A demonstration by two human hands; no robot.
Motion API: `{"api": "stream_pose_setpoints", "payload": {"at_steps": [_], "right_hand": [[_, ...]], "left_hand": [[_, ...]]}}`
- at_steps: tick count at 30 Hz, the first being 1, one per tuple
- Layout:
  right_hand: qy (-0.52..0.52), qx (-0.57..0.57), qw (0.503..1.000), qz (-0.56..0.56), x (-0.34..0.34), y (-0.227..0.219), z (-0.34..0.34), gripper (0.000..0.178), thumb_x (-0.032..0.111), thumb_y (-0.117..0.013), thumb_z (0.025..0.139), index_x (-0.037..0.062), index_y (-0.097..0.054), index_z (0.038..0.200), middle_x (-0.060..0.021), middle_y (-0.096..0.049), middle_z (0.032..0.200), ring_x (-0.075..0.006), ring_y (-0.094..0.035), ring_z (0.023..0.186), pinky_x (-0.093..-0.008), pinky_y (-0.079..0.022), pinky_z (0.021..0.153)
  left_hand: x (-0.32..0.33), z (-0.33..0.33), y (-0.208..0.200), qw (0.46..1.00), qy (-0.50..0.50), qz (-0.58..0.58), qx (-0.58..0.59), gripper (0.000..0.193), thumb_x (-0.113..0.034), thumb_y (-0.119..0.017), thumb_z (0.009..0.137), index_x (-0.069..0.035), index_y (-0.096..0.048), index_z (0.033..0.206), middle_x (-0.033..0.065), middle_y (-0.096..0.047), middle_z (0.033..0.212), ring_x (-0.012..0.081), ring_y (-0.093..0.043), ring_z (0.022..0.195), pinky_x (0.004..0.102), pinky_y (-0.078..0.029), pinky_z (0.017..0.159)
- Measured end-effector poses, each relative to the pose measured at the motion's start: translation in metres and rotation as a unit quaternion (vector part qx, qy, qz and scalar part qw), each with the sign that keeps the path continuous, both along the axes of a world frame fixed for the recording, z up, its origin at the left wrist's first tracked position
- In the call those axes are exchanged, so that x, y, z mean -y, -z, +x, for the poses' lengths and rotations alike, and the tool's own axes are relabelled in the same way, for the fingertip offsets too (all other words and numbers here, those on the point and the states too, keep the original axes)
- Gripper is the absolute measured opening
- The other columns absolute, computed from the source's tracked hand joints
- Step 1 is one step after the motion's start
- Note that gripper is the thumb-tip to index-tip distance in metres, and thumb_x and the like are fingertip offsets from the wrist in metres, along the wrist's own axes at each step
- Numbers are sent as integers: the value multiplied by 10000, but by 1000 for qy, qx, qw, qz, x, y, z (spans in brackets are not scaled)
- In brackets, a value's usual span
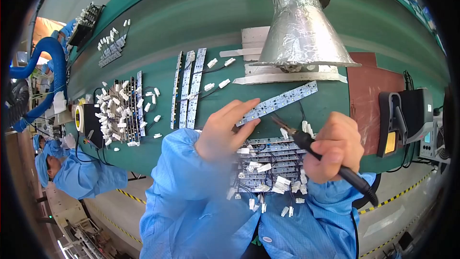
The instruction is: The person solders wires onto LED circuit boards using a soldering iron and stacks the completed boards on the table.
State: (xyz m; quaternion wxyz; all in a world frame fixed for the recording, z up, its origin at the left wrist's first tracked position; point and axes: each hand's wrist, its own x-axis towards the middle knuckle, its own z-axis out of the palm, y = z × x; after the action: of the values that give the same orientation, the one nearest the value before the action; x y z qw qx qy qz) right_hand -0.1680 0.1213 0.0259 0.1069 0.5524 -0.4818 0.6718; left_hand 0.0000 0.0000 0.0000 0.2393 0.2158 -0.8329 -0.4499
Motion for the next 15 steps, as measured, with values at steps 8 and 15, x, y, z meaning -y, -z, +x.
{"api": "stream_pose_setpoints", "payload": {"at_steps": [8,15], "right_hand": [[-6,-19,999,41,17,8,12,297,159,-460,915,51,-423,640,-33,-372,482,-155,-343,399,-320,-251,411],[-41,-6,999,-3,22,11,11,236,67,-533,854,9,-473,634,-17,-373,482,-134,-302,377,-293,-218,375]], "left_hand": [[17,14,-3,996,12,-88,22,419,15,-729,748,13,-630,1156,152,-619,838,278,-603,694,331,-487,624],[18,15,-1,995,16,-96,19,416,18,-728,750,17,-629,1154,159,-633,866,285,-619,717,330,-495,637]]}}
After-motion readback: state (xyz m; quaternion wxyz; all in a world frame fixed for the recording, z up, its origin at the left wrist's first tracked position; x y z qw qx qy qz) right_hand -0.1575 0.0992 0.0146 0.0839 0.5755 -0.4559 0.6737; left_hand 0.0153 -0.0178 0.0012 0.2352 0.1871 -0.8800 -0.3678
